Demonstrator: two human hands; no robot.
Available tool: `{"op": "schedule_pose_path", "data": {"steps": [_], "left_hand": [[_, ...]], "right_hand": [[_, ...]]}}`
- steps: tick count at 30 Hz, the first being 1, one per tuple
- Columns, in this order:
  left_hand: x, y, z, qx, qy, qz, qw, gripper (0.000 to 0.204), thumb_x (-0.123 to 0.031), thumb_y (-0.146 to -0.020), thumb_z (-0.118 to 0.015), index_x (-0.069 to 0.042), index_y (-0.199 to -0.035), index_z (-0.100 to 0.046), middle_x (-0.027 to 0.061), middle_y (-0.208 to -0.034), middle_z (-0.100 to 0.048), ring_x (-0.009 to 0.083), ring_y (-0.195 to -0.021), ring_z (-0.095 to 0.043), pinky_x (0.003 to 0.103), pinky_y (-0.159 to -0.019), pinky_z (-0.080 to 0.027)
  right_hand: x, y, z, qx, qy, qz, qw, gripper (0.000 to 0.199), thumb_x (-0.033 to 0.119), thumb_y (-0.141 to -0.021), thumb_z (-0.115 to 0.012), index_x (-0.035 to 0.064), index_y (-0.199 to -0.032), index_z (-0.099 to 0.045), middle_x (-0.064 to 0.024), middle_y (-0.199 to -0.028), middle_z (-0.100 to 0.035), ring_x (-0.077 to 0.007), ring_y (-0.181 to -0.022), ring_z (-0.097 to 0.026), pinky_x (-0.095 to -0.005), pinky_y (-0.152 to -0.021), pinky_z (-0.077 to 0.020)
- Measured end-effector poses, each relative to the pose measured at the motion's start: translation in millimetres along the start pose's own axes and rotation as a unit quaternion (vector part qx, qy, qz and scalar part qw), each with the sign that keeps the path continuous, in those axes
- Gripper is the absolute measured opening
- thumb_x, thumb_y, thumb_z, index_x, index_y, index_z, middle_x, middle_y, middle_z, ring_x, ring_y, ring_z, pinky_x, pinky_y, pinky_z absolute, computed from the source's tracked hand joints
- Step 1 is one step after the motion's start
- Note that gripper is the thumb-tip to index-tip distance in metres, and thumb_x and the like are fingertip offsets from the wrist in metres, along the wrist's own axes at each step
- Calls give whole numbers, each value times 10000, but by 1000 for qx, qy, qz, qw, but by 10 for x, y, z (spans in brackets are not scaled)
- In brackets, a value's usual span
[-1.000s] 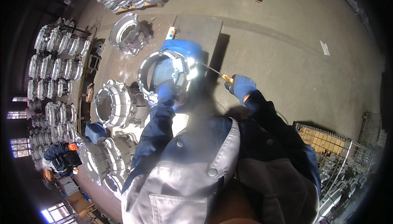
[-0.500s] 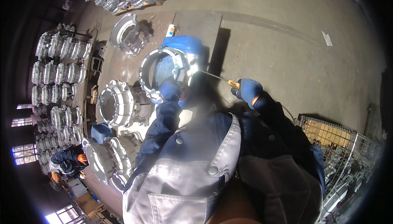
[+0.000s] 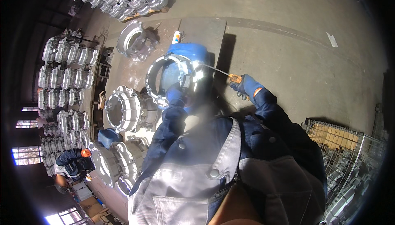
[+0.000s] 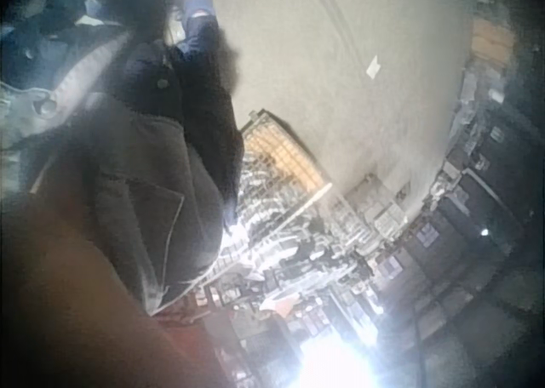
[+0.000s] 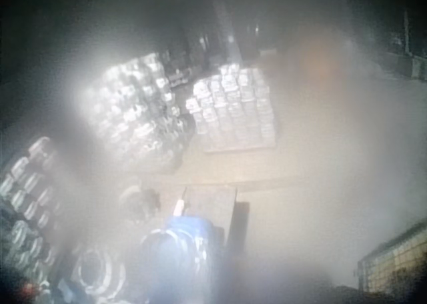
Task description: The person welds the edges of multiple metal parts using a welding torch. They pick up each part, position it on a blue support, weld along the rim, then place it down and repeat with the next part.
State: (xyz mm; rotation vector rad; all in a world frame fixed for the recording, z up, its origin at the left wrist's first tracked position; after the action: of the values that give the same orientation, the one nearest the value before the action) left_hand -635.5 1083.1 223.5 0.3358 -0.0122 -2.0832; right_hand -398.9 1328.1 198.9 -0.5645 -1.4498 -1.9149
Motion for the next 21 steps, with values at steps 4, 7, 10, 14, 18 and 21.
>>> {"op": "schedule_pose_path", "data": {"steps": [4,7,10,14,18,21], "left_hand": [[-46,17,34,18,0,23,1000,228,-221,-716,-690,-104,-911,-689,150,-864,-677,344,-807,-649,407,-716,-514],[-83,49,61,-23,-27,-12,999,219,-216,-726,-687,-102,-912,-688,150,-869,-678,347,-815,-650,410,-723,-515],[-51,38,14,-11,-19,1,1000,212,-204,-744,-685,-99,-928,-691,148,-894,-684,343,-827,-657,411,-732,-519],[-27,-15,-25,-2,-16,15,1000,190,-186,-760,-690,-94,-926,-693,147,-928,-692,322,-849,-671,394,-734,-522],[-37,-22,1,13,-34,29,999,178,-184,-757,-694,-92,-909,-697,145,-912,-691,316,-842,-672,395,-724,-521],[-89,17,50,-19,-42,-4,999,168,-183,-751,-698,-93,-893,-697,142,-892,-689,320,-829,-670,398,-716,-520]], "right_hand": [[96,159,27,5,-10,-10,1000,503,415,-931,-533,119,-1338,-530,-53,-1299,-581,-203,-1129,-587,-280,-943,-466],[287,346,87,-95,-67,110,987,416,402,-901,-605,70,-1150,-632,-111,-769,-692,-203,-579,-648,-346,-526,-535],[62,509,125,-33,-32,-108,993,520,366,-878,-627,57,-1292,-567,-131,-991,-700,-206,-793,-689,-332,-631,-555],[137,666,38,26,62,44,997,528,423,-923,-517,95,-1337,-525,-24,-1318,-560,-162,-1141,-573,-271,-945,-447],[201,806,61,-13,112,117,987,536,448,-936,-488,121,-1360,-503,-15,-1381,-528,-166,-1144,-587,-270,-948,-455],[145,800,23,-12,-19,3,1000,504,422,-911,-553,105,-1303,-549,-54,-1228,-595,-184,-962,-632,-289,-819,-492]]}}
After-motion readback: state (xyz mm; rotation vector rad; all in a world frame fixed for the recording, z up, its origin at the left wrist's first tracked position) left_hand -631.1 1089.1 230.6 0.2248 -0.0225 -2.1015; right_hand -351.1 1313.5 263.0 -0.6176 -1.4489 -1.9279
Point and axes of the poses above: each hand's wrist, its own y-axis away from the middle knuckle, its own z-axis out of the back of the hand, x = y × z, the point moved 4 cm from there along -y, towards the middle knuckle
